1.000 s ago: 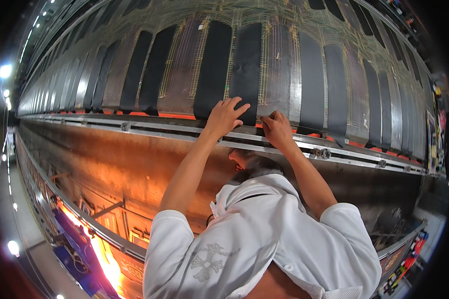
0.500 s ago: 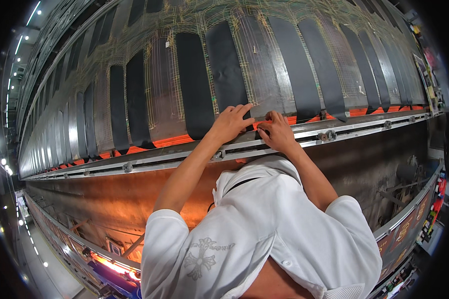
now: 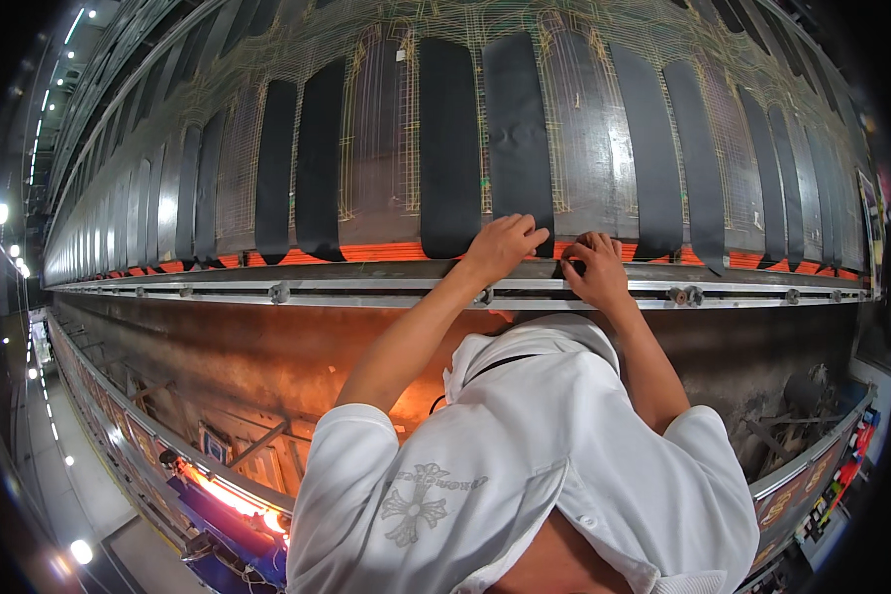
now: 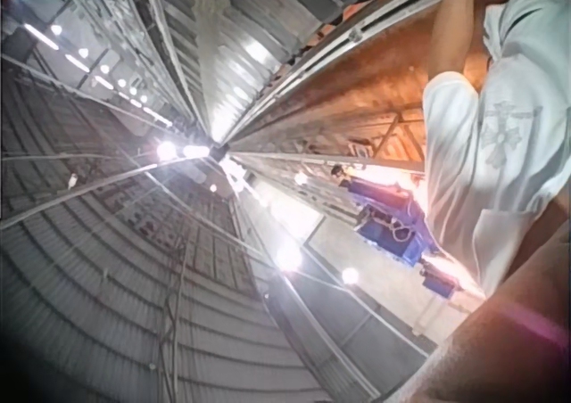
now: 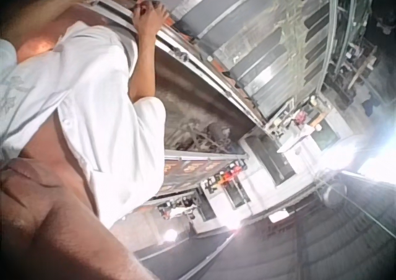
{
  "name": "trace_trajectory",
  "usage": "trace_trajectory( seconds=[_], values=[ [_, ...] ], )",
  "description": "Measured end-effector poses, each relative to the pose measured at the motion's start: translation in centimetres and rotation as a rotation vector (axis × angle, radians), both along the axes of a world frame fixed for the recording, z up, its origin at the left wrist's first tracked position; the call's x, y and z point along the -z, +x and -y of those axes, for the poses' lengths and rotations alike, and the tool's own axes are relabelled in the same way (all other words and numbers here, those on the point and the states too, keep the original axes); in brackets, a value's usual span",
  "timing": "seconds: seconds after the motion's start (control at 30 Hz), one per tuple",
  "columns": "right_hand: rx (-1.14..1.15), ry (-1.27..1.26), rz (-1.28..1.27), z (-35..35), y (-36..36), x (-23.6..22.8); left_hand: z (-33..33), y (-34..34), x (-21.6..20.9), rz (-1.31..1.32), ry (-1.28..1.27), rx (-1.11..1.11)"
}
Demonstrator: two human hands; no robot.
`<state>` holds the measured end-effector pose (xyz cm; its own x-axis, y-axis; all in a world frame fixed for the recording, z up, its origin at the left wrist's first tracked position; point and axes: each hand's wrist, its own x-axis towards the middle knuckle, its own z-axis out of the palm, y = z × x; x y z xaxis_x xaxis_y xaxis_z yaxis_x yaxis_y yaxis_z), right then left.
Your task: The person secures a purple Osprey snowboard base to a wooden frame using yellow tape. They then pick up a black snowboard base and align it with a grid pattern on a large metal workbench, adjusting its position for assembly.
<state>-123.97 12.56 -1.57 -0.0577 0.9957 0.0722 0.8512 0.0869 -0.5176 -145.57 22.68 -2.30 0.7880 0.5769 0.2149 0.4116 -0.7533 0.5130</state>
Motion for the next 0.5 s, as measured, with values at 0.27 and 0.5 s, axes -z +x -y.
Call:
trace_trajectory(
  seconds=[0.27,0.5],
  values=[
    [-0.046,-0.041,-0.012,-0.5,0.0,-0.1,-0.4,-1.0,0.5,0.008,-0.204,0.042],
    [-0.051,-0.080,-0.017,-1.5,-1.3,-0.2,-2.9,-9.3,-2.5,-0.138,-0.184,-0.181]
  ],
)
